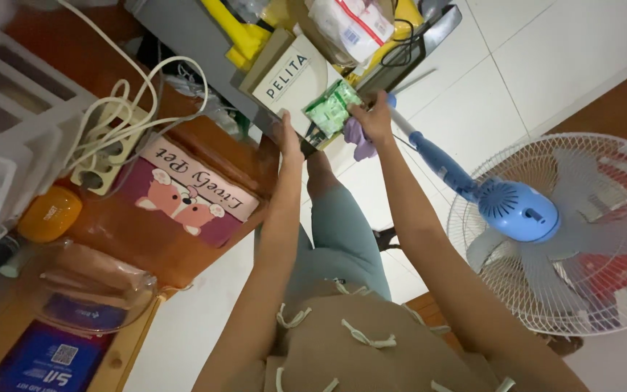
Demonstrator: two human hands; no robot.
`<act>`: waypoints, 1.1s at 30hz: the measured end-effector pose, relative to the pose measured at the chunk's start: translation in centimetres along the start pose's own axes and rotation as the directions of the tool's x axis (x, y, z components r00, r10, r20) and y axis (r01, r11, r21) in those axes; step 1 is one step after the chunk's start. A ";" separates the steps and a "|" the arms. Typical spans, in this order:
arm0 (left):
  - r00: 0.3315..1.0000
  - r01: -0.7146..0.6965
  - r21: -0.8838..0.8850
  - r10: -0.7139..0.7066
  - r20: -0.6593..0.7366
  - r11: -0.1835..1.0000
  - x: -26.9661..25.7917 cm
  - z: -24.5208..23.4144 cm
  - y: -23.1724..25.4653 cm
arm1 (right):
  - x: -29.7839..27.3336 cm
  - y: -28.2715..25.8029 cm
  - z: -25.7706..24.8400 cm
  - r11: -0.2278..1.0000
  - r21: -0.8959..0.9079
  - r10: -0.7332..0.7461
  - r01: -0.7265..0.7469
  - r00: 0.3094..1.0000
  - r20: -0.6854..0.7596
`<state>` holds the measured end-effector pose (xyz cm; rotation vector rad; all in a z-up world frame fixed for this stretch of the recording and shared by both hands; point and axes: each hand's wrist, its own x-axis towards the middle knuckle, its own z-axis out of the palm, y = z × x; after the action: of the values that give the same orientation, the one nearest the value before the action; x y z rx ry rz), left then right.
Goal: The person wipes a wooden desk surface with a purple cloth, then picks up and rearranges various items including a power strip, bottles, a notebook, and a small pouch. They continue to wipe the desk and organize the items into a neat arrangement.
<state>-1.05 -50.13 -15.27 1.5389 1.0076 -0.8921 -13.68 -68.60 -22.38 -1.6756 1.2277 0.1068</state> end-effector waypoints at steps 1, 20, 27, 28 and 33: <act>0.996 0.050 -0.032 -0.048 0.076 0.998 -1.8 0.4 2.1 | 0.3 -1.1 -0.4 0.998 0.059 0.011 -0.019 0.992 0.127; 0.978 -0.193 -0.179 0.205 0.050 0.965 -0.5 -0.8 4.8 | 1.5 0.6 3.1 0.981 -0.098 0.188 -0.166 0.936 0.297; 0.973 -0.225 0.111 0.218 0.070 0.968 1.0 -4.3 3.3 | -1.5 -4.3 3.7 0.904 0.287 0.203 -0.318 0.908 0.366; 0.980 -0.184 0.114 0.173 0.099 0.976 0.0 -4.0 4.0 | -1.4 -4.3 3.5 0.871 0.347 0.206 -0.349 0.899 0.386; 0.958 -0.287 0.284 0.267 0.108 0.915 0.0 -5.0 1.9 | -1.2 -6.2 0.7 0.849 0.378 0.199 -0.369 0.886 0.419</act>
<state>0.91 -45.37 -13.69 1.8382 0.6025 -0.9137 -9.22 -67.45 -17.93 -1.0028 1.1055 0.2864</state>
